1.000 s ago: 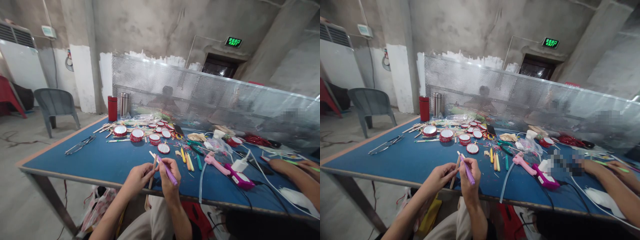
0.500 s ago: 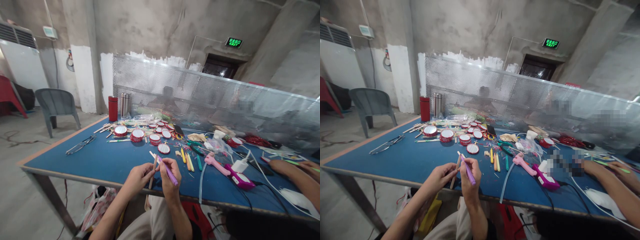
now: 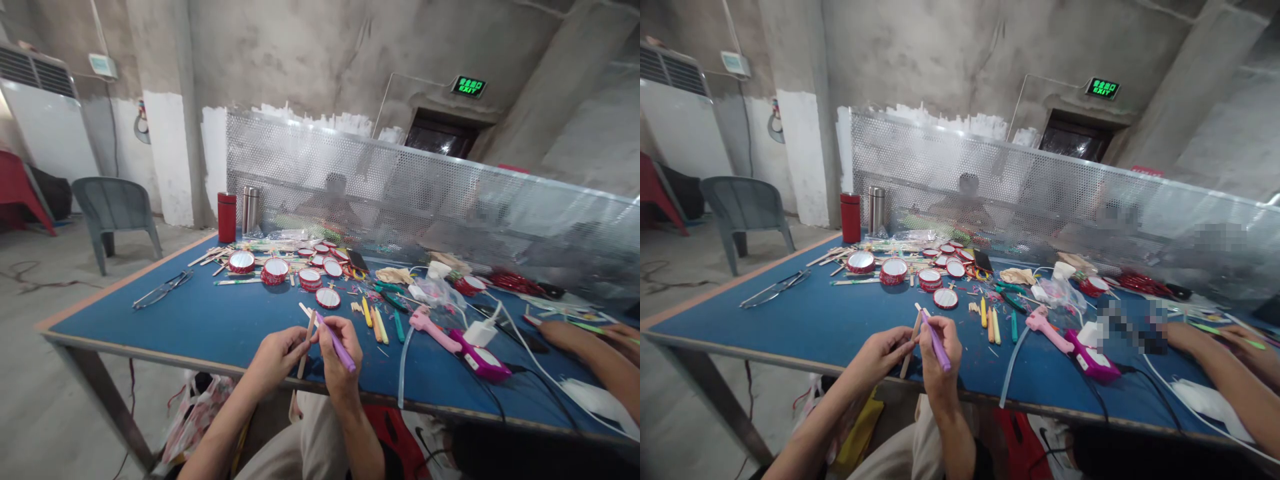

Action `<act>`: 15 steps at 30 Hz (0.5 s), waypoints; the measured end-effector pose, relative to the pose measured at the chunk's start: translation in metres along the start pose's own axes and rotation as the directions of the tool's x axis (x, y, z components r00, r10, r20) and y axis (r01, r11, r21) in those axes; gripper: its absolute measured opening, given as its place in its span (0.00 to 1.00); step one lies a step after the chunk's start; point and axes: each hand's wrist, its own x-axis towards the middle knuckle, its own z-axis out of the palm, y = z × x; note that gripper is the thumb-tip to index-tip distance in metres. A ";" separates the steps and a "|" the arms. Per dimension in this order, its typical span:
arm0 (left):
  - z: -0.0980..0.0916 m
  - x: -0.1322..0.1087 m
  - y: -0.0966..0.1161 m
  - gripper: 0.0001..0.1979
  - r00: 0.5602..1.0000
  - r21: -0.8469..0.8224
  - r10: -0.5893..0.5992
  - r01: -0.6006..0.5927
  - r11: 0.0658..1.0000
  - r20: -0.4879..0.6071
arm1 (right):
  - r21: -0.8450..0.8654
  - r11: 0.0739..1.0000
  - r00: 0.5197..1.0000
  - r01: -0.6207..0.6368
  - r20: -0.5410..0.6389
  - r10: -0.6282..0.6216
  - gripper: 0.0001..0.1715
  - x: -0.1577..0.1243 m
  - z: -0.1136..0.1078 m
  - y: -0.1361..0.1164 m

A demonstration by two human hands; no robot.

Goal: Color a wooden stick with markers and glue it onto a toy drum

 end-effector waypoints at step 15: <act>0.000 -0.001 -0.001 0.14 1.000 -0.016 0.007 -0.007 1.000 -0.004 | -0.001 1.000 1.000 -0.024 0.009 0.024 0.12 0.000 0.000 -0.002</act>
